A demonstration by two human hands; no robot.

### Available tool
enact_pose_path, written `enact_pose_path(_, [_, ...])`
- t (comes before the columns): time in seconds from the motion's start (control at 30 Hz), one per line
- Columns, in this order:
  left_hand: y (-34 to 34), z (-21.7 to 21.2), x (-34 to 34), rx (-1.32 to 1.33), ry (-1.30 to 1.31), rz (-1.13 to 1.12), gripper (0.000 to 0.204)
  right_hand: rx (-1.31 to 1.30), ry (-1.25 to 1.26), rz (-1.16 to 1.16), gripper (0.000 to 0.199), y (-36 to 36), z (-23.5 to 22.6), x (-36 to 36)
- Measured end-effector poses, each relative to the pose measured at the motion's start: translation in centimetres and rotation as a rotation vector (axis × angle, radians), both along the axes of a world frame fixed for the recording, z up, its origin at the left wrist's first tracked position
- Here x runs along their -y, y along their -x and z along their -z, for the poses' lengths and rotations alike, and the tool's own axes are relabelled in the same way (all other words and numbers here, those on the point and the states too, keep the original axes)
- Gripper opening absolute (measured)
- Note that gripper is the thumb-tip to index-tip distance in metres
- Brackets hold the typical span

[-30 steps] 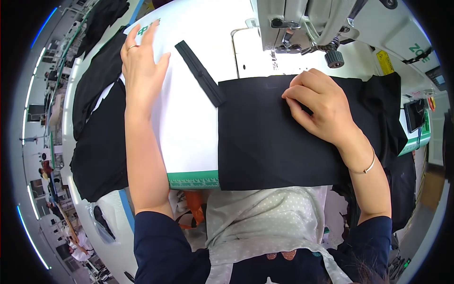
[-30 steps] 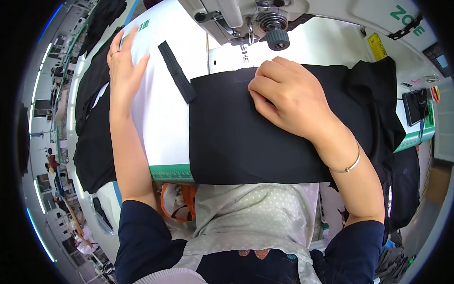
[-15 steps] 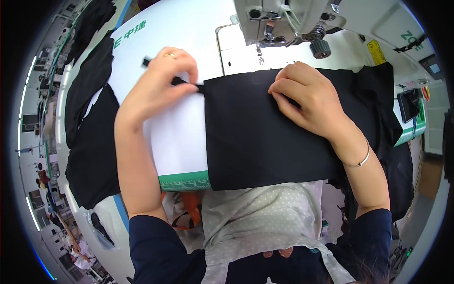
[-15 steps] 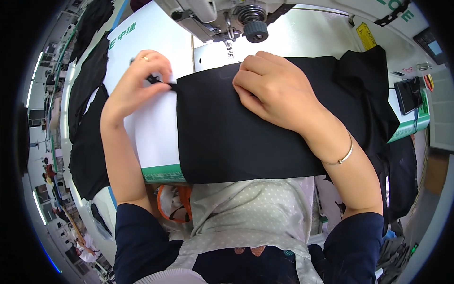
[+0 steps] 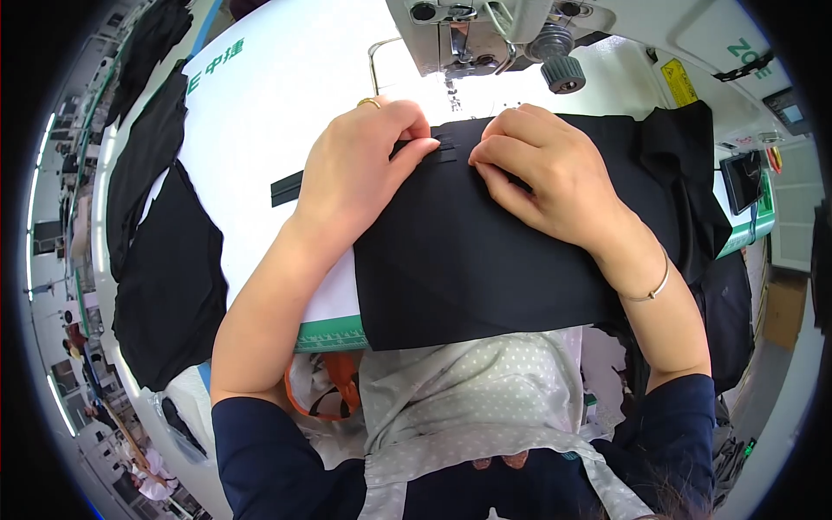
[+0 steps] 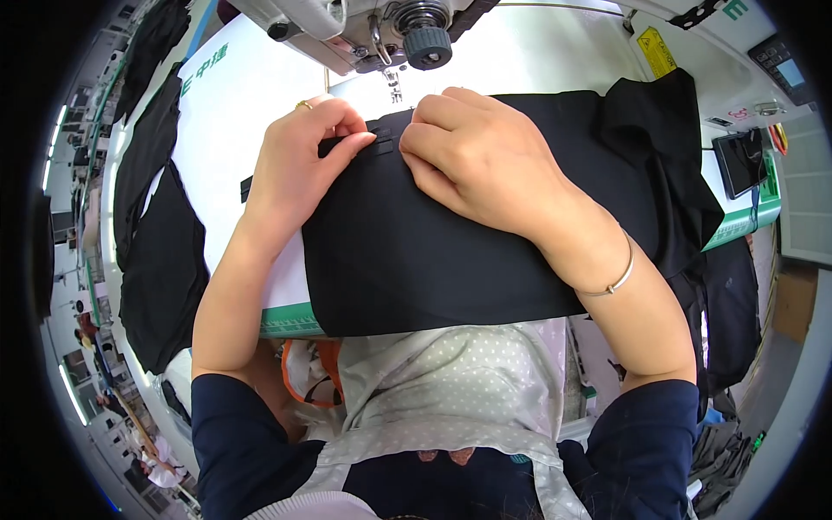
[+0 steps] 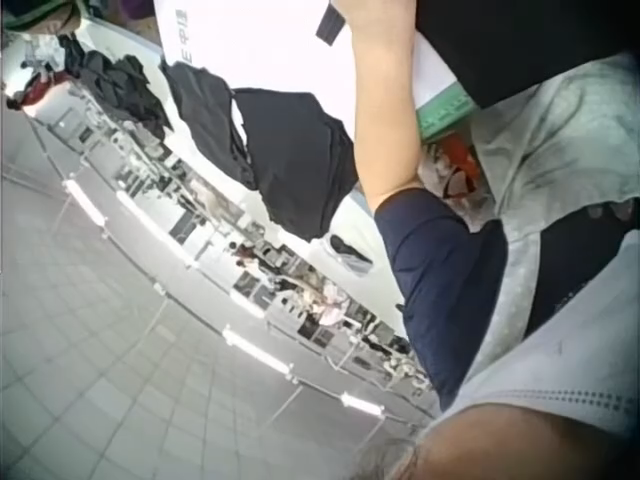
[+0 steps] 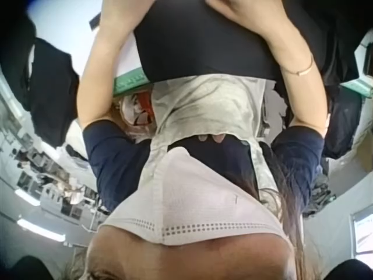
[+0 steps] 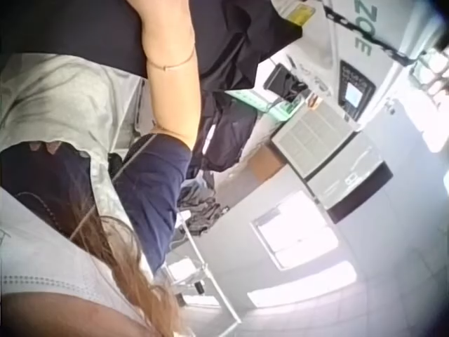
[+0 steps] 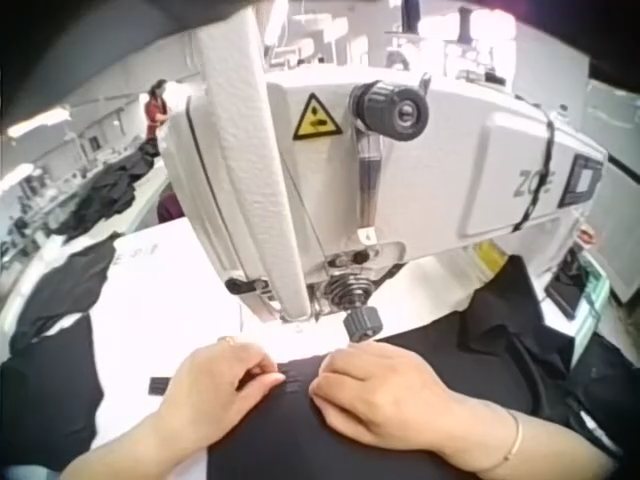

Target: Sewing a zipper onto black fabric pieces using an industrial sewing machine.

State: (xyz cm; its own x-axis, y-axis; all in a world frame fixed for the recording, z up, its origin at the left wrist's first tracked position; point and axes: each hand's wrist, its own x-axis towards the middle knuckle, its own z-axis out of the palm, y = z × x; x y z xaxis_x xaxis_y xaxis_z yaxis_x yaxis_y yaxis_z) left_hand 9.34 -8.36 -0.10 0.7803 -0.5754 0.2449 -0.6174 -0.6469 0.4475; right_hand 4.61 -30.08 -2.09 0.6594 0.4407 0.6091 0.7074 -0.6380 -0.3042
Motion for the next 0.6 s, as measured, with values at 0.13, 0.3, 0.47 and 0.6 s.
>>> enact_pose_path(0.13, [-0.1,0.5,0.1,-0.048,0.089,-0.050,0.013,0.015,-0.021,-0.026,0.012,0.0,-0.2,-0.2])
enact_pose_path(0.3, [-0.3,0.5,0.0,-0.045,0.116,-0.039,0.014,0.059,0.082,-0.052,0.018,-0.1,-0.2,-0.3])
enact_pose_path(0.47, [0.0,-1.0,-0.5,-0.184,0.097,-0.096,0.011,0.040,0.110,-0.049,0.019,0.1,-0.4,-0.3])
enact_pose_path(0.6, [0.0,-1.3,-0.3,-0.192,0.074,-0.110,0.010,0.043,0.081,-0.053,0.018,0.0,-0.5,-0.5])
